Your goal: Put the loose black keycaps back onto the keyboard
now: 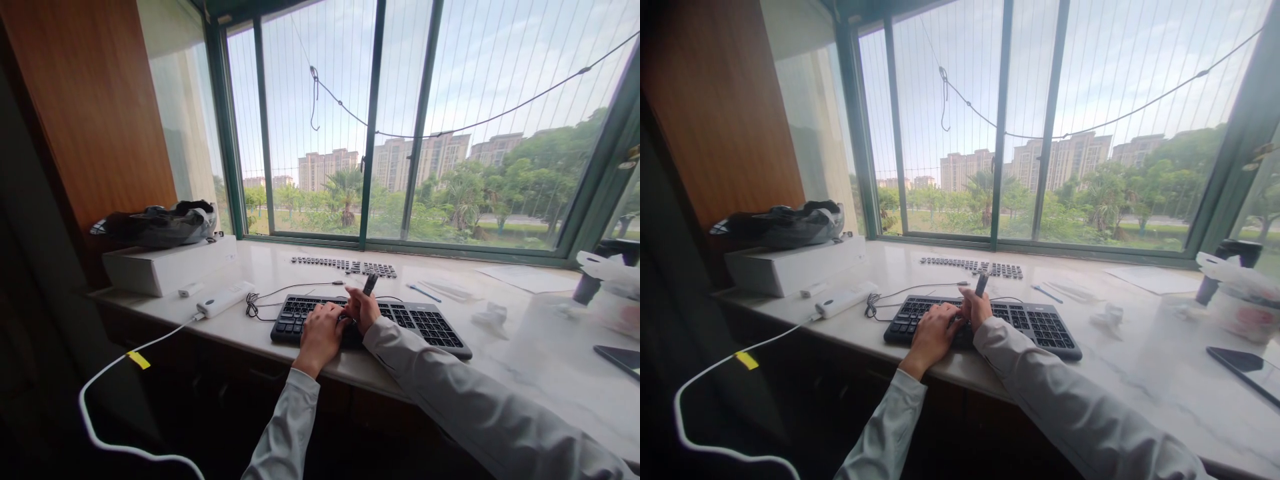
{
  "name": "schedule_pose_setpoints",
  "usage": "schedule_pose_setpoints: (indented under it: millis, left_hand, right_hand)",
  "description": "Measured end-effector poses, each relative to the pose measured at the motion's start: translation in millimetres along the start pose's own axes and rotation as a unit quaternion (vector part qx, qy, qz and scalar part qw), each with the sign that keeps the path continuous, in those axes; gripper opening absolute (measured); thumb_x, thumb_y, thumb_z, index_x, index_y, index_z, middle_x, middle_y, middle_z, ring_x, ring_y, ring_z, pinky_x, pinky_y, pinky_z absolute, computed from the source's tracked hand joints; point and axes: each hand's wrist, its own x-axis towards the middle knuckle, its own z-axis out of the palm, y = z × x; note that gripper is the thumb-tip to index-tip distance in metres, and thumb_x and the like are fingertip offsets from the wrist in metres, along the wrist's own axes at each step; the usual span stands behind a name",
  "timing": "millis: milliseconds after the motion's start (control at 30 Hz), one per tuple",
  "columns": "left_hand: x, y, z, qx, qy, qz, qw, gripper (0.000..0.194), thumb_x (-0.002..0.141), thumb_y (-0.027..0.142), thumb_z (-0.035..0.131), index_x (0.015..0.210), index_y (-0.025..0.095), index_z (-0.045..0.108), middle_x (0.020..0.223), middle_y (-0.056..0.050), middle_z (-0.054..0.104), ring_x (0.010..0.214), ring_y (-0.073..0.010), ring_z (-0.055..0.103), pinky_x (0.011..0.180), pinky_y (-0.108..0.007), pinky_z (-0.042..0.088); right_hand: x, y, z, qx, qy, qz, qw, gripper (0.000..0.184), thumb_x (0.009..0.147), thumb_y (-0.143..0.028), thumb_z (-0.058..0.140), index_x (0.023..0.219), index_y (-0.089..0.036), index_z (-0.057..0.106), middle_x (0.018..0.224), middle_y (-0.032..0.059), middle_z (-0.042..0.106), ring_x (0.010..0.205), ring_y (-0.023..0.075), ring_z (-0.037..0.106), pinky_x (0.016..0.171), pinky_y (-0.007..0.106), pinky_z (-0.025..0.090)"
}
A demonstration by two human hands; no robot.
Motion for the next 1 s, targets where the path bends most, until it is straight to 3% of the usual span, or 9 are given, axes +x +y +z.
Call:
schedule_pose_setpoints:
  millis: [300,600,800,900,1000]
  left_hand:
    - [0.0,1.0,-1.3,0.023,-0.010,0.002,1.000,0.020,0.093,0.033,0.046,0.102,0.025,0.062,0.107,-0.003,0.063,0.097,-0.0213,0.052,0.079,-0.033,0.038]
    - [-2.7,-1.4,-1.1,-0.070,0.037,0.000,0.997,0.024,0.091,0.041,0.050,0.103,0.027,0.065,0.105,-0.002,0.067,0.100,-0.0213,0.055,0.086,-0.032,0.041]
    - [-0.2,-3.6,-2.9,-0.184,0.059,-0.028,0.981,0.024,0.091,0.038,0.052,0.103,0.026,0.069,0.102,-0.002,0.070,0.098,-0.0194,0.061,0.086,-0.029,0.045]
    - [0.4,-3.1,-4.9,-0.216,0.088,-0.036,0.972,0.022,0.090,0.032,0.053,0.102,0.023,0.069,0.103,-0.004,0.071,0.097,-0.0194,0.063,0.088,-0.030,0.046]
    - [-0.2,-1.6,-7.3,-0.230,0.109,-0.050,0.966,0.020,0.090,0.026,0.053,0.103,0.021,0.068,0.103,-0.004,0.071,0.094,-0.0187,0.065,0.087,-0.030,0.048]
  right_hand:
    - [-3.4,2.9,-2.5,-0.084,-0.040,-0.050,0.994,0.049,0.064,-0.035,0.069,0.037,-0.022,0.031,0.033,-0.0070,0.028,0.033,0.0054,0.024,0.036,0.024,0.017]
    - [-5.2,-7.4,2.2,0.096,-0.021,-0.009,0.995,0.053,0.063,-0.032,0.069,0.040,-0.022,0.023,0.032,-0.0097,0.020,0.032,0.0038,0.015,0.036,0.025,0.015]
    - [-2.5,-26.8,-2.9,0.175,-0.062,0.001,0.983,0.056,0.071,-0.034,0.064,0.046,-0.022,0.016,0.034,-0.0098,0.017,0.033,0.0051,0.015,0.037,0.024,0.025]
    - [5.5,-33.1,-8.1,0.137,-0.053,-0.016,0.989,0.056,0.072,-0.038,0.064,0.048,-0.023,0.017,0.036,-0.0107,0.015,0.034,0.0051,0.013,0.036,0.024,0.023]
    - [12.1,-36.1,-12.1,0.019,-0.035,-0.031,0.999,0.053,0.069,-0.043,0.069,0.050,-0.024,0.023,0.039,-0.0113,0.019,0.036,0.0048,0.012,0.035,0.024,0.015]
